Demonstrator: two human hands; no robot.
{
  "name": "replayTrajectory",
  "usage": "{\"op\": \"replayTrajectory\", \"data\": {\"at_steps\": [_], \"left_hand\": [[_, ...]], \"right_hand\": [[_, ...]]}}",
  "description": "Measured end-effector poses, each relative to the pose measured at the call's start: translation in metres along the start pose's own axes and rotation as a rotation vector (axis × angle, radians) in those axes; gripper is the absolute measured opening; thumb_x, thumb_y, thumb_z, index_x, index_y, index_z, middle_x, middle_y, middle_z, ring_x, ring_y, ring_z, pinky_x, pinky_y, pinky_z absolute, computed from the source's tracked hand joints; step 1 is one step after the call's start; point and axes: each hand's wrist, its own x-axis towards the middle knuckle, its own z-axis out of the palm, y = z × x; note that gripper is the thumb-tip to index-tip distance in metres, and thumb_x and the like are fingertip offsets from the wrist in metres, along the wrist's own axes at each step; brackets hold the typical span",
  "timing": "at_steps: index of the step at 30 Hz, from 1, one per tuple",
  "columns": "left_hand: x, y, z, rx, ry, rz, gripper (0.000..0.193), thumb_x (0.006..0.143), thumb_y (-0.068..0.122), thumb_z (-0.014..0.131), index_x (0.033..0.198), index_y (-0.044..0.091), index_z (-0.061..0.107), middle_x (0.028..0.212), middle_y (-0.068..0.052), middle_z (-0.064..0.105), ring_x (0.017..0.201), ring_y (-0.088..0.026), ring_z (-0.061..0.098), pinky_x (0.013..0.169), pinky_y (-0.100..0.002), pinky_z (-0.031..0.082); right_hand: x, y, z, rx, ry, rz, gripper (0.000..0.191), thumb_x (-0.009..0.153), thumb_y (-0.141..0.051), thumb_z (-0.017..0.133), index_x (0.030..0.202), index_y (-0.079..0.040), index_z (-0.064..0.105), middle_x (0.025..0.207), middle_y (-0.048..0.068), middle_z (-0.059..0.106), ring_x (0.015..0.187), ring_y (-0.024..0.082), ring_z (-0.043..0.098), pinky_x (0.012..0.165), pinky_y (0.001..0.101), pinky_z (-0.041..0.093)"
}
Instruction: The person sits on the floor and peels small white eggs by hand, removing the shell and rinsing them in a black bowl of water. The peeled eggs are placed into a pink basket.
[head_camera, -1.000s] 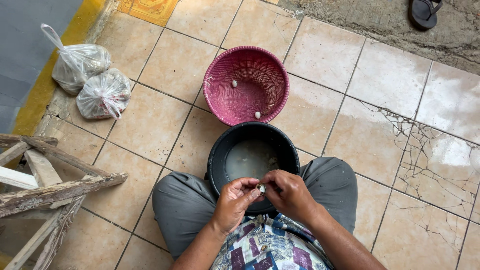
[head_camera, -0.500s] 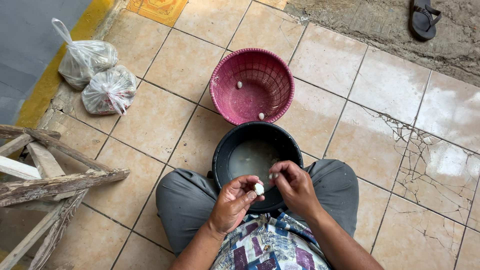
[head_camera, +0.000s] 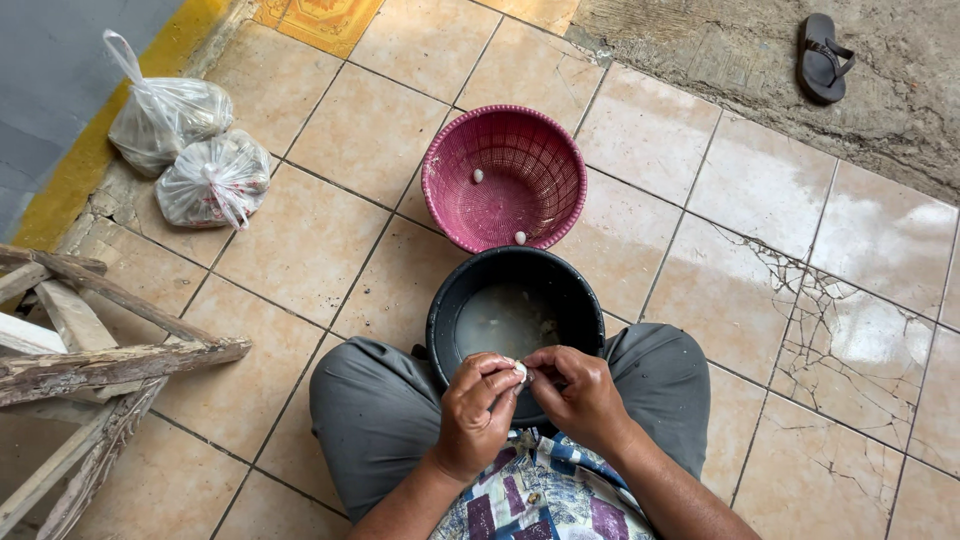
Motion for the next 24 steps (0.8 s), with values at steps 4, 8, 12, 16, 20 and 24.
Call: {"op": "replayTrajectory", "data": {"at_steps": [4,8,12,16,20,24], "left_hand": [[-0.002,0.004,0.000,0.069,0.007,0.097,0.023,0.086,-0.010,0.075,0.104,0.003,0.070,0.110,-0.009,0.066,0.104,-0.024,0.069,0.089,-0.031,0.061],[-0.008,0.000,0.001,-0.040,0.021,0.015,0.024,0.087,-0.009,0.075,0.107,0.003,0.068,0.115,-0.011,0.067,0.106,-0.023,0.072,0.089,-0.029,0.063],[-0.017,-0.006,0.002,-0.357,0.004,-0.199,0.026,0.091,-0.009,0.071,0.114,0.002,0.065,0.124,-0.014,0.067,0.111,-0.021,0.071,0.093,-0.031,0.063],[-0.025,-0.015,0.006,-0.733,0.036,-0.404,0.025,0.096,-0.006,0.067,0.119,0.002,0.063,0.126,-0.015,0.066,0.109,-0.018,0.068,0.095,-0.031,0.059],[-0.024,-0.027,0.007,-1.202,0.103,-0.654,0.024,0.097,-0.004,0.064,0.120,0.001,0.065,0.122,-0.017,0.069,0.109,-0.023,0.069,0.099,-0.036,0.058],[-0.025,-0.031,0.006,-1.308,0.097,-0.744,0.024,0.097,-0.002,0.064,0.121,0.003,0.065,0.123,-0.014,0.069,0.113,-0.021,0.067,0.100,-0.036,0.056]], "right_hand": [[0.000,-0.007,0.000,-0.066,0.011,-0.072,0.011,0.086,-0.004,0.074,0.095,0.000,0.069,0.084,0.010,0.075,0.071,0.013,0.074,0.057,0.0242,0.058],[0.001,-0.009,0.002,0.042,-0.012,0.134,0.009,0.088,-0.005,0.072,0.094,0.000,0.068,0.082,0.006,0.073,0.066,0.009,0.068,0.053,0.0233,0.055],[-0.003,-0.005,0.004,0.231,-0.047,0.245,0.007,0.092,-0.005,0.068,0.097,-0.001,0.065,0.085,0.002,0.071,0.073,0.004,0.065,0.060,0.0206,0.054],[-0.007,0.004,0.006,0.401,-0.086,0.273,0.007,0.094,-0.006,0.065,0.099,-0.002,0.062,0.090,0.002,0.068,0.081,0.004,0.066,0.070,0.0220,0.057],[-0.002,0.014,0.004,0.338,-0.075,0.361,0.008,0.097,-0.007,0.061,0.100,0.000,0.065,0.086,0.004,0.063,0.075,0.007,0.057,0.064,0.0252,0.048],[0.006,0.014,-0.002,-0.066,-0.047,0.165,0.017,0.092,-0.005,0.061,0.105,-0.001,0.071,0.086,0.001,0.067,0.074,0.008,0.065,0.067,0.0245,0.053]]}}
